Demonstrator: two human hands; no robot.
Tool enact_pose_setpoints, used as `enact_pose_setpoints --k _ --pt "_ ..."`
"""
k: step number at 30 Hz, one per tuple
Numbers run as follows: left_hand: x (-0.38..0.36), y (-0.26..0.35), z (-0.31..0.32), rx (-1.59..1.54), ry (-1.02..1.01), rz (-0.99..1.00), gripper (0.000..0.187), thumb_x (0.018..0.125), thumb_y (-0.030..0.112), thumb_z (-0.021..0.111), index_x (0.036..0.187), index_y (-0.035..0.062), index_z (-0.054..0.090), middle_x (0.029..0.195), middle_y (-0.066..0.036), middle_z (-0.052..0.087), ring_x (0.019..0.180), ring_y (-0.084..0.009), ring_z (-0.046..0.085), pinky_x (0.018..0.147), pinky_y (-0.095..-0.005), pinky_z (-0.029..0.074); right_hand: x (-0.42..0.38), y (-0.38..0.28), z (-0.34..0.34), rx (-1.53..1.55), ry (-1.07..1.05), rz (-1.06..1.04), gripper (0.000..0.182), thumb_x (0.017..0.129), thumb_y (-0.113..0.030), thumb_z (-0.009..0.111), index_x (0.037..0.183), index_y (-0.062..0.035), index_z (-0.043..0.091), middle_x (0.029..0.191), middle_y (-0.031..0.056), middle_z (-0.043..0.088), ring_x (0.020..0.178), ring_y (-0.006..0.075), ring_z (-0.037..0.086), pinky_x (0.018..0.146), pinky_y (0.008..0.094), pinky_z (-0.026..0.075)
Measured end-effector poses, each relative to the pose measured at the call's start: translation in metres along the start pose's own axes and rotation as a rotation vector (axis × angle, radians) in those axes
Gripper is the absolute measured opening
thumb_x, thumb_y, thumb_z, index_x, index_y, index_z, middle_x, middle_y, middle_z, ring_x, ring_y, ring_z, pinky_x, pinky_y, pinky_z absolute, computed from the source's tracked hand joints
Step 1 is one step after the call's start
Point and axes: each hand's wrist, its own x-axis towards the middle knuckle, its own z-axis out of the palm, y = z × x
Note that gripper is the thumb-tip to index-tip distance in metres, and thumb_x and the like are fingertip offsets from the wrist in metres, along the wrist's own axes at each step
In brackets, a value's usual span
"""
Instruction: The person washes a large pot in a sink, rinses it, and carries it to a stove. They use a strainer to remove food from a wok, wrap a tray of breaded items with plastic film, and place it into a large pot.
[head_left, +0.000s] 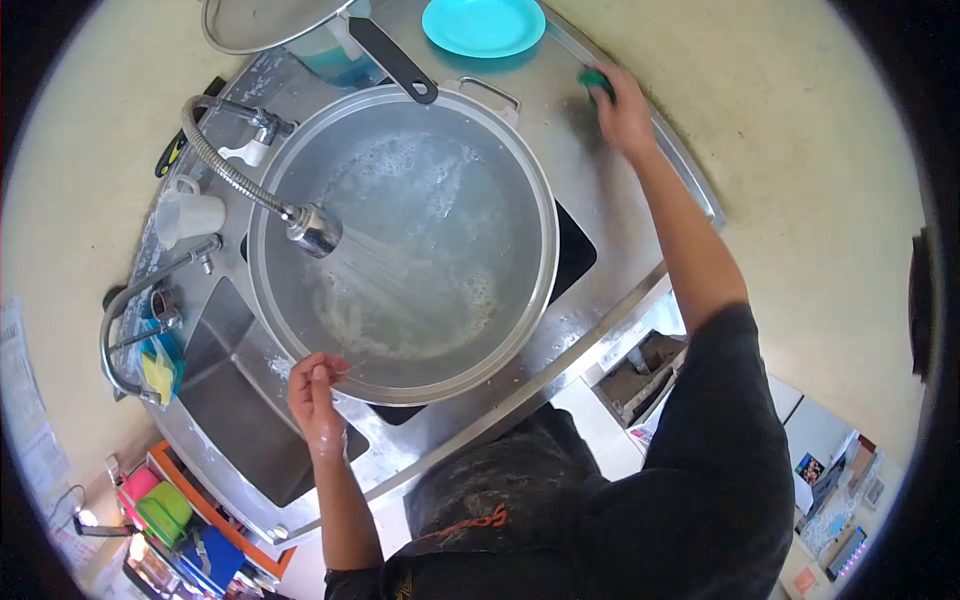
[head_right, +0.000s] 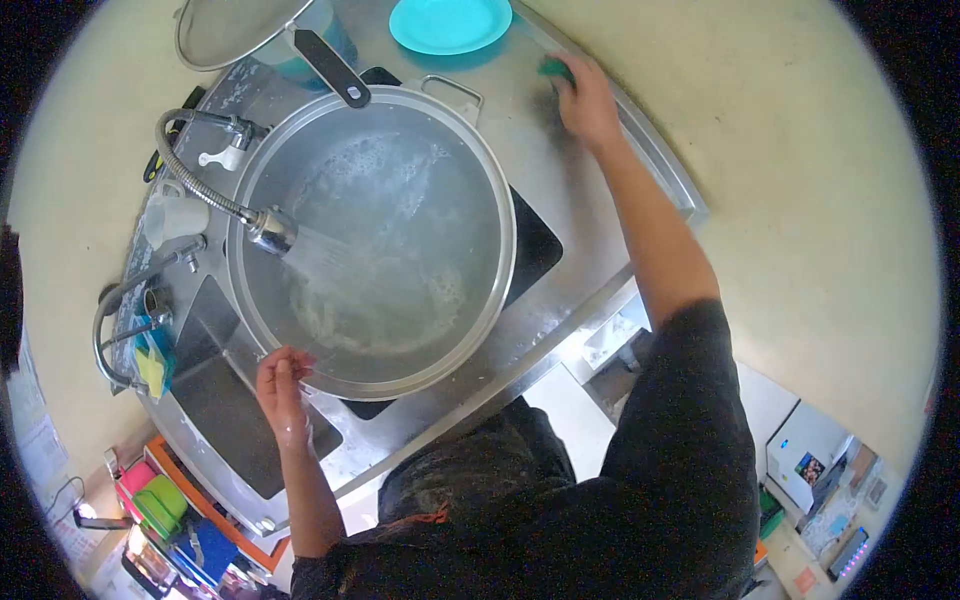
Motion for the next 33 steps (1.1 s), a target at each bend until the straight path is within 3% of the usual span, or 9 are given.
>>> enact_pose_setpoints --k 4,8,13,17,22,26,27,30,33 --pt "-0.024 -0.008 -0.020 0.063 0.140 0.061 0.019 0.100 0.015 0.054 0.113 0.0015 0.058 0.095 -0.009 0.065 0.085 -0.0161 0.062 0.073 -0.0283 0.048 0.012 -0.018 0.026 -0.410 -0.159 0.025 0.031 0.087 -0.005 0.060 0.118 -0.0089 0.062 0.114 0.0146 0.063 0.110 0.0371 0.057 0.096 0.0446 0.045" --pt "-0.054 -0.013 -0.050 0.143 0.193 0.053 0.020 0.099 0.017 0.056 0.112 0.0017 0.057 0.093 -0.008 0.064 0.083 -0.0141 0.060 0.073 -0.0277 0.047 -0.086 -0.040 0.002 0.043 -0.524 -0.268 0.042 0.075 0.004 0.059 0.114 -0.0095 0.063 0.125 0.0173 0.058 0.121 0.0381 0.051 0.102 0.0483 0.042" --pt "-0.093 -0.039 -0.073 0.059 0.191 0.035 0.022 0.099 0.018 0.057 0.113 0.0010 0.055 0.093 -0.007 0.062 0.084 -0.0136 0.059 0.076 -0.0271 0.047 -0.169 -0.061 -0.098 0.180 -0.736 -0.263 0.050 0.074 0.015 0.051 0.116 -0.0095 0.063 0.127 0.0180 0.058 0.120 0.0370 0.054 0.104 0.0413 0.043" --pt "-0.116 -0.055 -0.074 -0.034 0.279 -0.066 0.023 0.100 0.019 0.057 0.113 0.0008 0.055 0.092 -0.006 0.062 0.085 -0.0133 0.059 0.079 -0.0282 0.049 -0.116 -0.026 -0.093 -0.045 -0.240 -0.013 0.042 0.080 0.007 0.056 0.120 -0.0035 0.062 0.122 0.0216 0.060 0.116 0.0385 0.056 0.098 0.0417 0.046" --pt "-0.149 -0.061 -0.090 -0.012 0.434 -0.142 0.021 0.099 0.019 0.055 0.113 0.0028 0.056 0.095 -0.006 0.065 0.087 -0.0128 0.062 0.071 -0.0263 0.048 -0.159 -0.038 -0.048 -0.567 -0.220 0.212 0.043 0.089 -0.018 0.059 0.129 -0.0002 0.056 0.120 0.0256 0.059 0.110 0.0431 0.054 0.097 0.0499 0.041" --pt "-0.182 -0.076 -0.115 0.000 0.548 -0.270 0.024 0.099 0.019 0.055 0.117 0.0024 0.055 0.095 -0.005 0.064 0.086 -0.0128 0.061 0.075 -0.0266 0.047 -0.264 -0.120 -0.053 -0.326 -0.269 0.084 0.043 0.097 -0.027 0.054 0.129 0.0010 0.050 0.116 0.0288 0.054 0.108 0.0468 0.051 0.096 0.0516 0.039" --pt "-0.185 -0.088 -0.115 -0.102 0.590 -0.238 0.023 0.100 0.018 0.055 0.117 0.0023 0.055 0.094 -0.005 0.063 0.086 -0.0128 0.061 0.075 -0.0271 0.047 -0.272 -0.133 -0.048 -0.121 -0.211 0.003 0.037 0.098 -0.029 0.055 0.123 -0.0024 0.054 0.108 0.0197 0.059 0.098 0.0352 0.057 0.086 0.0458 0.045" --pt "-0.187 -0.097 -0.125 -0.287 0.590 -0.304 0.022 0.100 0.017 0.055 0.114 0.0000 0.056 0.093 -0.005 0.063 0.085 -0.0119 0.060 0.078 -0.0276 0.050 -0.262 -0.170 -0.060 0.795 -0.077 1.110 0.027 0.098 -0.031 0.056 0.113 -0.0085 0.057 0.098 0.0086 0.060 0.082 0.0206 0.058 0.069 0.0340 0.047" --pt "-0.191 -0.111 -0.151 -0.255 0.522 -0.297 0.028 0.101 0.024 0.055 0.116 0.0008 0.055 0.093 -0.006 0.065 0.084 -0.0131 0.061 0.075 -0.0283 0.049 -0.226 -0.304 -0.063 0.767 -0.039 1.018 0.029 0.096 -0.032 0.058 0.118 -0.0132 0.054 0.091 0.0011 0.057 0.070 0.0110 0.054 0.055 0.0249 0.041"
